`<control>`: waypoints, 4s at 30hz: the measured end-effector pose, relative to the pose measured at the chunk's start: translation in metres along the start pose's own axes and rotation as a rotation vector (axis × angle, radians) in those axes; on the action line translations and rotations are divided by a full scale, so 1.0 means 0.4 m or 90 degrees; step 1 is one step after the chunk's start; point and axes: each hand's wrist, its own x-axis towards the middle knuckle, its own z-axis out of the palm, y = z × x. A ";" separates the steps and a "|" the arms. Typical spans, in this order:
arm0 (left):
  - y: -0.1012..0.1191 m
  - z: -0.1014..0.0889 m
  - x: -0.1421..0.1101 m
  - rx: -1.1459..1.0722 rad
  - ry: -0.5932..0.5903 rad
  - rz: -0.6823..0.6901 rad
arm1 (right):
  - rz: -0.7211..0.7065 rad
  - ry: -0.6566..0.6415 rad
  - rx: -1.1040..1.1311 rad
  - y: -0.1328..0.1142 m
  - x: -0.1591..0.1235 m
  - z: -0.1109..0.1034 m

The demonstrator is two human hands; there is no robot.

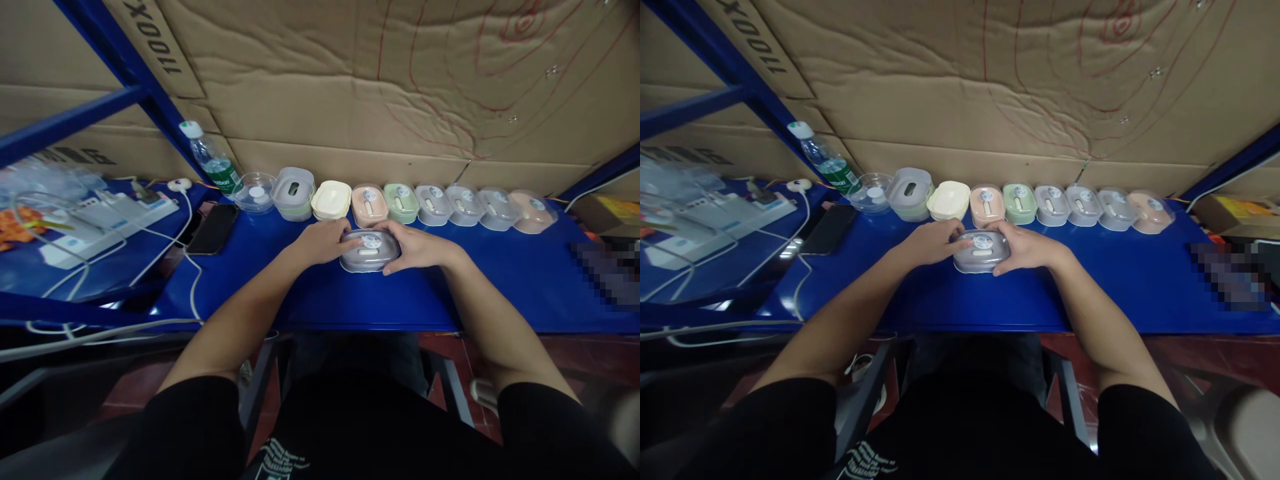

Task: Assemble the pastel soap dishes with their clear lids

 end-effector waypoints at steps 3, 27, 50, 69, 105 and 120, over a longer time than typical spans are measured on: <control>0.003 0.002 0.001 0.015 -0.007 0.007 | 0.034 0.022 0.008 -0.011 0.010 0.009; 0.009 0.024 0.002 0.063 -0.018 0.039 | -0.131 0.066 0.008 -0.005 0.036 0.036; -0.121 -0.043 0.029 0.040 0.421 -0.049 | 0.428 0.407 -0.412 0.332 -0.493 -0.102; -0.181 -0.060 0.034 0.089 0.395 -0.191 | 0.287 0.637 -0.447 0.266 -0.460 -0.116; -0.077 -0.034 0.023 0.085 0.289 -0.094 | -0.118 0.329 -0.133 -0.006 0.069 0.104; -0.057 -0.010 0.029 -0.380 0.104 0.023 | -0.013 0.314 -0.068 0.011 0.060 0.084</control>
